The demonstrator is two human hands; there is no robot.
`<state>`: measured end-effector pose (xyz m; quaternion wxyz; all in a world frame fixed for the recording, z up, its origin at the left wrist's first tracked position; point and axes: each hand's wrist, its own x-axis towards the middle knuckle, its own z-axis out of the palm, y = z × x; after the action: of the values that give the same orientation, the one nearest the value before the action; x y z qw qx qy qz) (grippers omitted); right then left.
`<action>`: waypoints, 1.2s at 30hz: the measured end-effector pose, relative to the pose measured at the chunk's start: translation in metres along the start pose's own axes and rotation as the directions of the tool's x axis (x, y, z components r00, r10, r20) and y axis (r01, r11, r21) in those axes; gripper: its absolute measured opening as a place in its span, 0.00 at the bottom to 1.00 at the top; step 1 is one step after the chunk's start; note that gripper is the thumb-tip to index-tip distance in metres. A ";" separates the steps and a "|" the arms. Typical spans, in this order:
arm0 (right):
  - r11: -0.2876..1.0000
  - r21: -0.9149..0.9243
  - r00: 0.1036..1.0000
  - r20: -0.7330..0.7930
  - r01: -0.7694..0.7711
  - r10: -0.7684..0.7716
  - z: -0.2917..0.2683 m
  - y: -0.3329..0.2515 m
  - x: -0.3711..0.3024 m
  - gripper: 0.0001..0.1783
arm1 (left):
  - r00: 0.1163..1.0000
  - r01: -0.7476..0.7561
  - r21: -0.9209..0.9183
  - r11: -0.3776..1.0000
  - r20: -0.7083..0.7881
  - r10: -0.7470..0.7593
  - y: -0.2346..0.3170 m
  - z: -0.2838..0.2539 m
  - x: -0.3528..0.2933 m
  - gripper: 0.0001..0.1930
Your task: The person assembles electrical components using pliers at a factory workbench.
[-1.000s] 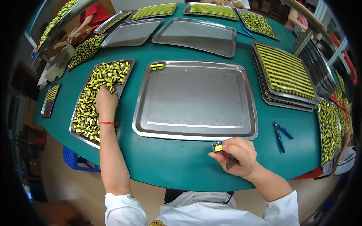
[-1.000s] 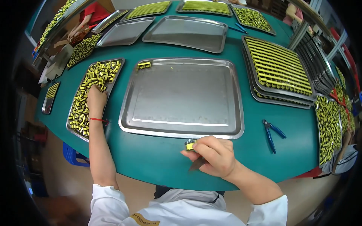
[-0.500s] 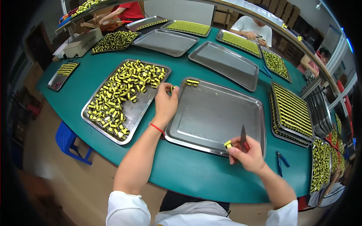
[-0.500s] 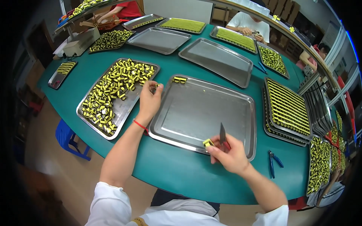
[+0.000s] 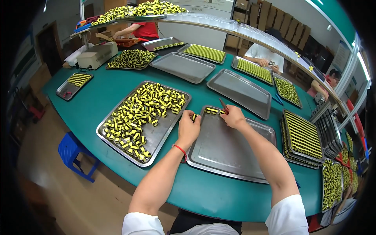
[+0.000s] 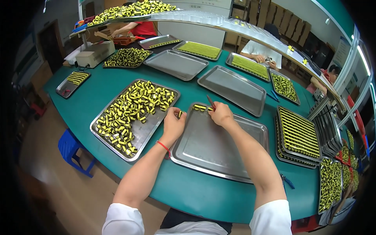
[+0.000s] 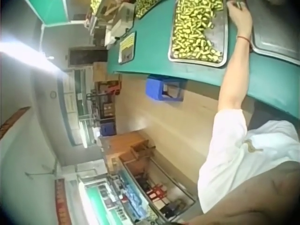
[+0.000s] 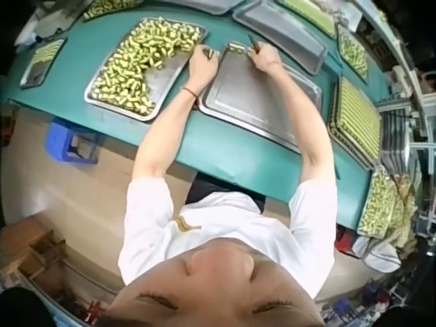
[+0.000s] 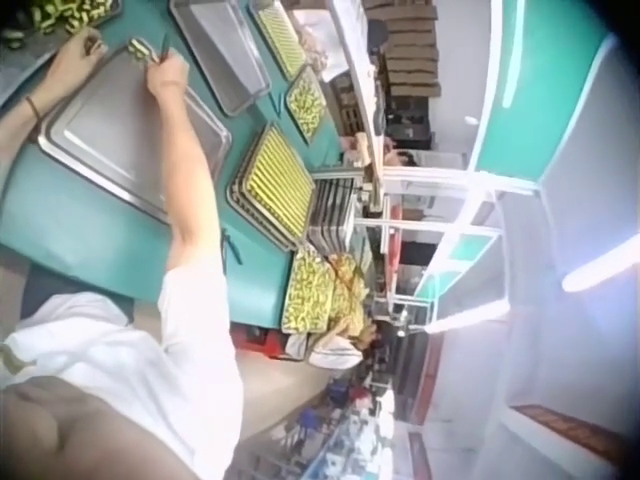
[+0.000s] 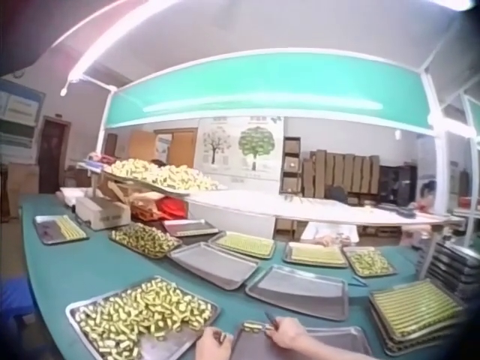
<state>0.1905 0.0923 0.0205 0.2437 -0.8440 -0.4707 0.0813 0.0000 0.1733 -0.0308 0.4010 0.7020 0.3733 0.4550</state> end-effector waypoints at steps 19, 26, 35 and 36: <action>0.968 0.252 1.000 0.001 0.014 -0.015 -0.025 0.017 -0.031 0.13 | 0.988 -0.128 -0.294 0.947 -0.121 0.096 0.012 -0.003 0.001 0.12; 0.597 0.788 0.980 0.198 -0.153 -0.010 -0.108 0.005 -0.178 0.25 | 0.974 -0.138 -0.429 0.893 0.104 0.200 0.088 -0.013 -0.039 0.13; 0.331 0.930 0.986 0.164 -0.159 0.015 -0.139 0.013 -0.246 0.29 | 0.774 -0.149 -0.419 0.896 0.515 0.369 0.109 0.009 -0.128 0.13; 0.318 0.933 0.986 0.164 -0.165 0.030 -0.134 0.015 -0.249 0.29 | 0.741 -0.195 -0.451 0.871 0.514 0.432 0.108 0.012 -0.130 0.13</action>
<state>0.1155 -0.1666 0.1071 0.6551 -0.5656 -0.2974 0.4031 -0.0114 0.0124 0.0191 0.5381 0.7745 0.0086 0.3326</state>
